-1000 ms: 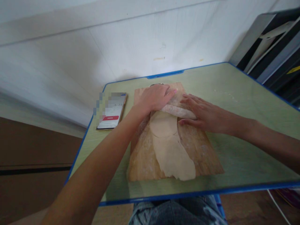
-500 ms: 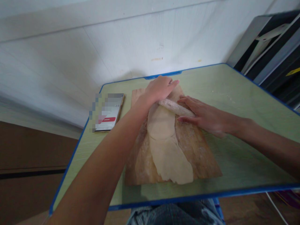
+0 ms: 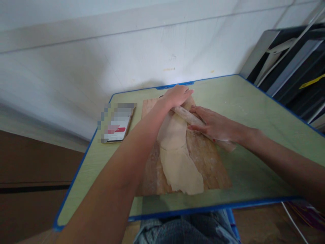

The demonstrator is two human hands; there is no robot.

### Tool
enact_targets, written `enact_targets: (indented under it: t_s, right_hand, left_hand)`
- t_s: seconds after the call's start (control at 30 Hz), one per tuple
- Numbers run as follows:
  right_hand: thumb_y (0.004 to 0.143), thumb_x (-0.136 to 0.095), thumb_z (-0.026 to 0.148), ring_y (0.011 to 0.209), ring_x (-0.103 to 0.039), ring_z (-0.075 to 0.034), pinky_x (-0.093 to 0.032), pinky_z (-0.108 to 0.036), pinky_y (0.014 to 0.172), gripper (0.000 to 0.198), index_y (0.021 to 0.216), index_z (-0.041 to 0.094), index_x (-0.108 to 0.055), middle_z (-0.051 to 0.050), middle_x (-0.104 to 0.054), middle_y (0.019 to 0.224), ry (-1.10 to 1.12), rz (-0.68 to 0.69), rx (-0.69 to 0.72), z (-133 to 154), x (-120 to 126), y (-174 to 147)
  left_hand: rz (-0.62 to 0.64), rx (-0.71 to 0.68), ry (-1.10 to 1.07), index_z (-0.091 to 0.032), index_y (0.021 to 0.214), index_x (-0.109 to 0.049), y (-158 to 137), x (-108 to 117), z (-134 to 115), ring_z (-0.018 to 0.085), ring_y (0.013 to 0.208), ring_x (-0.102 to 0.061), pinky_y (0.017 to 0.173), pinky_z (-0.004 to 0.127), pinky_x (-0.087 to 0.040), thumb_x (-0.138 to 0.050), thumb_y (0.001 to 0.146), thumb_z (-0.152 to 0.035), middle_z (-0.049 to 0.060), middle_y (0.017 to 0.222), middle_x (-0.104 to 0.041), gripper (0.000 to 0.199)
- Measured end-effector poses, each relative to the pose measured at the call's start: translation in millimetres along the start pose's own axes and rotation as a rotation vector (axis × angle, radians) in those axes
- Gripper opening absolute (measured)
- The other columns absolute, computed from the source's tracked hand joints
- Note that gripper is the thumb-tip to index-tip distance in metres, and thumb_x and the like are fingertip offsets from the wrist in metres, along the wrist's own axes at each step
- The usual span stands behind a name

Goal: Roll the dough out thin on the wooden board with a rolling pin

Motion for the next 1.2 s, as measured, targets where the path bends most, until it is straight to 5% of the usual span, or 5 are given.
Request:
enact_targets:
  t_s: [0.27, 0.57, 0.87, 1.2]
  right_hand:
    - [0.093, -0.033, 0.049, 0.122, -0.048, -0.031, -0.037, -0.05, 0.101, 0.05, 0.123, 0.014, -0.05, -0.019, -0.057, 0.125, -0.201, -0.04, 0.09, 11.7, -3.5, -4.2]
    - [0.095, -0.036, 0.035, 0.103, -0.06, -0.028, -0.047, -0.039, 0.08, 0.036, 0.116, 0.012, -0.053, -0.019, -0.062, 0.118, -0.545, -0.118, 0.024, 50.6, -7.5, -24.6]
    - [0.096, -0.027, 0.048, 0.096, -0.062, -0.027, -0.045, -0.035, 0.072, 0.045, 0.11, 0.017, -0.056, -0.014, -0.065, 0.112, -0.582, -0.099, -0.115, 28.9, -4.7, -12.5]
    - [0.094, -0.019, 0.056, 0.102, -0.059, -0.027, -0.042, -0.037, 0.077, 0.058, 0.114, 0.017, -0.057, -0.015, -0.065, 0.112, -0.567, -0.033, -0.25, -2.5, 4.3, 14.5]
  left_hand:
    - [0.062, 0.131, 0.094, -0.022, 0.117, -0.059, -53.9, 13.7, 6.7, 0.025, 0.113, -0.057, 0.093, 0.038, -0.043, -0.019, 0.095, -0.052, 0.007, 0.126, -0.061, 0.055]
    - [-0.078, 0.062, 0.186, -0.012, 0.126, -0.053, -130.7, 15.9, 5.0, 0.019, 0.126, -0.047, 0.103, 0.031, -0.035, -0.02, 0.099, -0.039, 0.01, 0.131, -0.057, 0.051]
    - [-0.112, 0.278, 0.236, -0.02, 0.11, -0.065, -116.6, 13.3, 8.6, 0.026, 0.101, -0.063, 0.084, 0.039, -0.047, -0.014, 0.097, -0.05, 0.011, 0.111, -0.068, 0.061]
    - [-0.086, 0.351, 0.189, -0.019, 0.112, -0.066, -87.0, 13.5, 18.9, 0.026, 0.104, -0.062, 0.089, 0.038, -0.043, -0.009, 0.093, -0.059, 0.011, 0.112, -0.068, 0.072]
Point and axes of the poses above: each hand's wrist, its own y-axis towards the middle knuckle, its own x-axis out of the back of the hand, z = x × y, the point moved 5 cm from there along y, towards the middle knuckle
